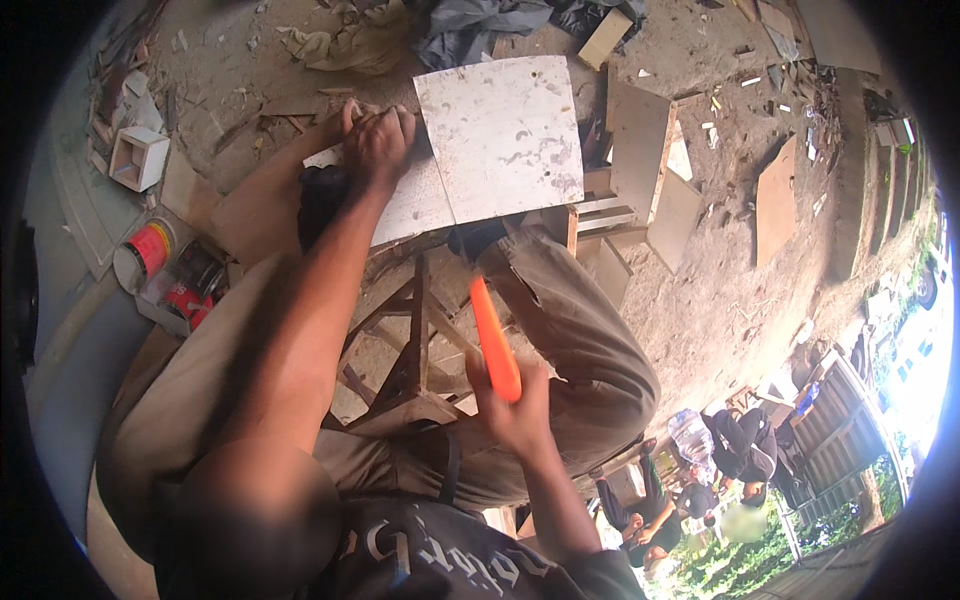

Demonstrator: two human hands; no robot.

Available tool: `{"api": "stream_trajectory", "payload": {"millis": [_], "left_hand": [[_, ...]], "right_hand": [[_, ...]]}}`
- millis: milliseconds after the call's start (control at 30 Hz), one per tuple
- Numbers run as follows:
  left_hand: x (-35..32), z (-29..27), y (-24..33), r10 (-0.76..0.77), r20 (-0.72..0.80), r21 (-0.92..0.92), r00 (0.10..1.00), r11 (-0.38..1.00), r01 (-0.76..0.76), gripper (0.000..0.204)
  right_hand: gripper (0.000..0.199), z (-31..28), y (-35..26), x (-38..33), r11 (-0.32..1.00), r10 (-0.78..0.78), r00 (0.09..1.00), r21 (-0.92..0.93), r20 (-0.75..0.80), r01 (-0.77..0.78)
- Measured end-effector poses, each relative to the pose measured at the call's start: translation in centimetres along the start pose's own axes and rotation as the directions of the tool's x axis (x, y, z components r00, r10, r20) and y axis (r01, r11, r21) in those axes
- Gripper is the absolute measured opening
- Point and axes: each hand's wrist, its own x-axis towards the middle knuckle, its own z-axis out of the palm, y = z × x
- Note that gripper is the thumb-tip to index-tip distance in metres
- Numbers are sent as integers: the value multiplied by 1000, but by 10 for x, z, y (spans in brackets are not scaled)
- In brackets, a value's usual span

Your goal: The person sits on the floor and uses a hand saw to cut a rectangular piece of white laminate board. They hold the board steady with their left hand and saw with their right hand, flipping the board over to complete the cut from the other side.

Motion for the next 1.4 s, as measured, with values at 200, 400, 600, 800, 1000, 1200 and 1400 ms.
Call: {"api": "stream_trajectory", "payload": {"millis": [200,400,600,800,1000,1200,1400], "left_hand": [[5,-17,10,22,186,17,982,1000,-26,21],[4,-13,3,-11,95,97,995,995,1,20],[-1,-1,5,-26,-30,67,999,997,28,33],[5,-1,0,-18,68,-4,998,1000,18,17],[-6,4,0,-38,108,65,993,997,31,20],[-2,5,-3,58,-203,-9,977,998,-61,28],[-2,-8,-1,-106,160,32,981,994,102,23]], "right_hand": [[32,60,-28,185,969,-218,976,-111,29,219],[18,48,-4,109,963,-268,961,12,71,268],[19,-13,-5,-66,1000,-15,998,-9,67,16],[23,40,0,124,976,-214,976,-55,-29,212],[20,50,-15,128,946,-301,954,-124,2,299],[23,-12,-30,-45,986,-137,987,-79,88,144],[24,34,-26,96,990,-130,991,-50,12,131]]}}
